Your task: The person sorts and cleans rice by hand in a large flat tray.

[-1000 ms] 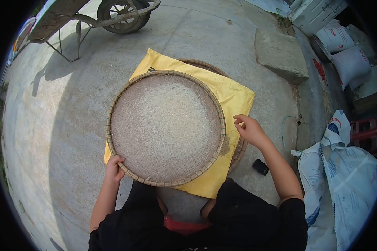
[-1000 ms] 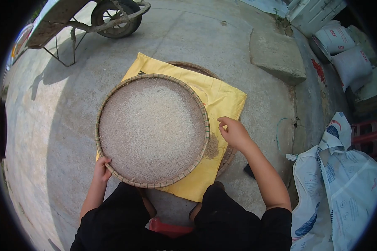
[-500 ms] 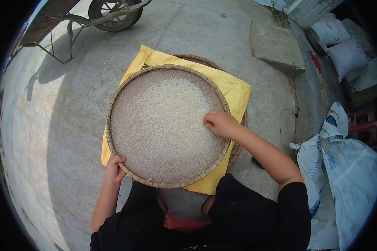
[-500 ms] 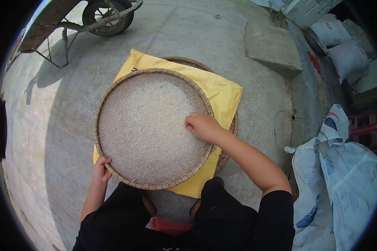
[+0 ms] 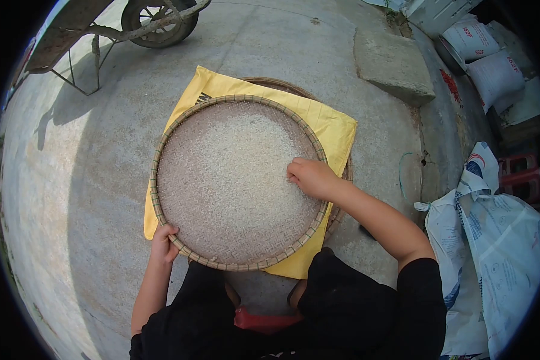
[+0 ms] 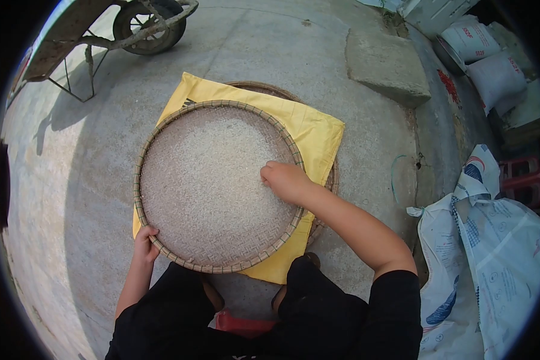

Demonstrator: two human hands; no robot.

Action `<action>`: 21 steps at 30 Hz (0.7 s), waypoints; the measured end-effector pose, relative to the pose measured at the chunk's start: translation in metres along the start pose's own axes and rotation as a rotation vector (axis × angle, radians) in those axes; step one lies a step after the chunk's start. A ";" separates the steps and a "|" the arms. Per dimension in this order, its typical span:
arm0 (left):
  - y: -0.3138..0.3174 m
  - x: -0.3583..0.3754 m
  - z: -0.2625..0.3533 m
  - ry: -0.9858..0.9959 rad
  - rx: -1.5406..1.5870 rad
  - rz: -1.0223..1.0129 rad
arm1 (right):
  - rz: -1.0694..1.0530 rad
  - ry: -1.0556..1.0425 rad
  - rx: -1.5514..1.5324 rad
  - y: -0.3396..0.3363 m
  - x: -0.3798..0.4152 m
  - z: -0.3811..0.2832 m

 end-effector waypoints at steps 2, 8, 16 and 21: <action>0.000 0.000 0.000 -0.001 -0.003 0.006 | 0.025 -0.005 -0.041 -0.001 0.001 0.004; -0.004 0.000 -0.002 0.043 0.020 0.014 | 0.056 0.087 -0.216 -0.039 0.026 0.012; -0.016 0.006 -0.005 0.019 0.027 0.103 | -0.266 0.318 0.094 -0.039 0.057 0.045; -0.010 0.003 -0.003 0.044 0.042 0.087 | -0.057 -0.040 -0.178 -0.017 0.020 -0.006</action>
Point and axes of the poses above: each hand's wrist, its own x-axis away from the middle knuckle, its own y-axis out of the palm, z = x × y, the point moved 1 cm from there along -x, towards the middle knuckle, and after that the axes turned 10 degrees about y, right-handed, at the moved point
